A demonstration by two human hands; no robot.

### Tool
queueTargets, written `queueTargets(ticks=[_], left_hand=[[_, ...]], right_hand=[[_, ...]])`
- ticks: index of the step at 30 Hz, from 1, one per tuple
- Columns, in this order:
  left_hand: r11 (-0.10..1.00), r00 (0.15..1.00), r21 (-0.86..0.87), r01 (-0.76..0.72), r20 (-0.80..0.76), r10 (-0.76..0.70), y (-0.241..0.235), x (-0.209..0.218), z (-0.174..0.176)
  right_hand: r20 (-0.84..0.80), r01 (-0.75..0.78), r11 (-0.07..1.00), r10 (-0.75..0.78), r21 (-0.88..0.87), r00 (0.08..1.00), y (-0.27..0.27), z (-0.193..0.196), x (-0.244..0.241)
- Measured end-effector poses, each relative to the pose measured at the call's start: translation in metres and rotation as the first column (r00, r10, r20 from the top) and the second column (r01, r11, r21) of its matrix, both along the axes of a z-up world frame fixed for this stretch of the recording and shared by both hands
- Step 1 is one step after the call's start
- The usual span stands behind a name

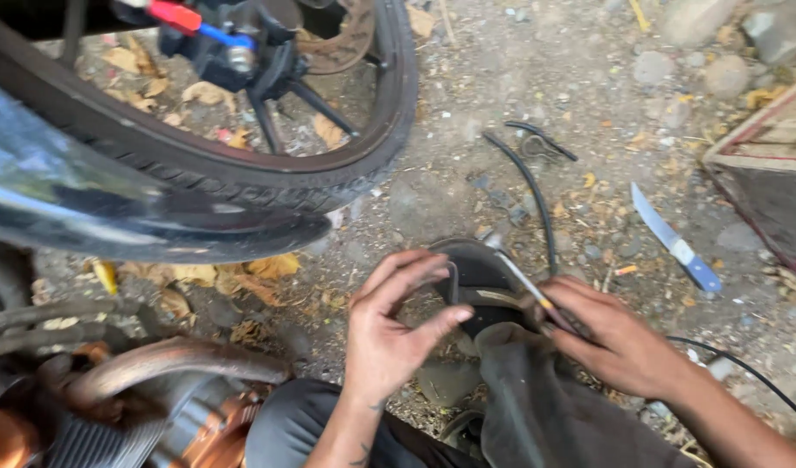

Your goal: The person works on the front wheel area of a motorcycle, using pliers to manipulate a metal cable and a small metal bracket. They remove the bracket from the cable, adjust it with the pliers, and then reattach it to the cable near the wheel.

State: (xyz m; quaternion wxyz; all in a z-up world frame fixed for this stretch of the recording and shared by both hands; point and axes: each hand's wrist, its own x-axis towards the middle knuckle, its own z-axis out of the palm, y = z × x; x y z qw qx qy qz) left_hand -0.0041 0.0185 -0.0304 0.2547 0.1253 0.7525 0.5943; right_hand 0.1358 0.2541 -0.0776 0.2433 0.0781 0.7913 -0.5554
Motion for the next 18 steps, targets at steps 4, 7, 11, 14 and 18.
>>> queueTargets(ticks=[4, 7, 11, 14, 18], left_hand=[[0.988, 0.921, -0.064, -0.144, 0.357, 0.157, -0.004, 0.006, -0.027], [0.98, 0.932, -0.124, -0.155, 0.31, 0.187, -0.008, 0.001, -0.036], [0.971, 0.791, -0.073, -0.228, 0.568, 0.228, -0.015, 0.004, -0.059], [0.973, 0.792, 0.001, -0.23, 0.581, 0.187, -0.019, 0.008, -0.072], [0.975, 0.816, 0.042, -0.216, 0.556, 0.157, -0.021, 0.01, -0.081]], right_hand=[[-0.045, -0.143, 0.896, 0.178, 0.421, 0.983, -0.004, -0.046, 0.028], [0.075, -0.221, 0.747, 0.224, 0.628, 0.972, -0.003, -0.086, 0.057], [0.039, 0.011, 0.803, -0.042, 0.596, 0.998, -0.002, -0.104, 0.08], [-0.002, 0.066, 0.634, -0.101, 0.77, 0.995, 0.002, -0.11, 0.084], [0.147, 0.021, 0.586, -0.238, 0.81, 0.96, 0.013, -0.128, 0.094]])
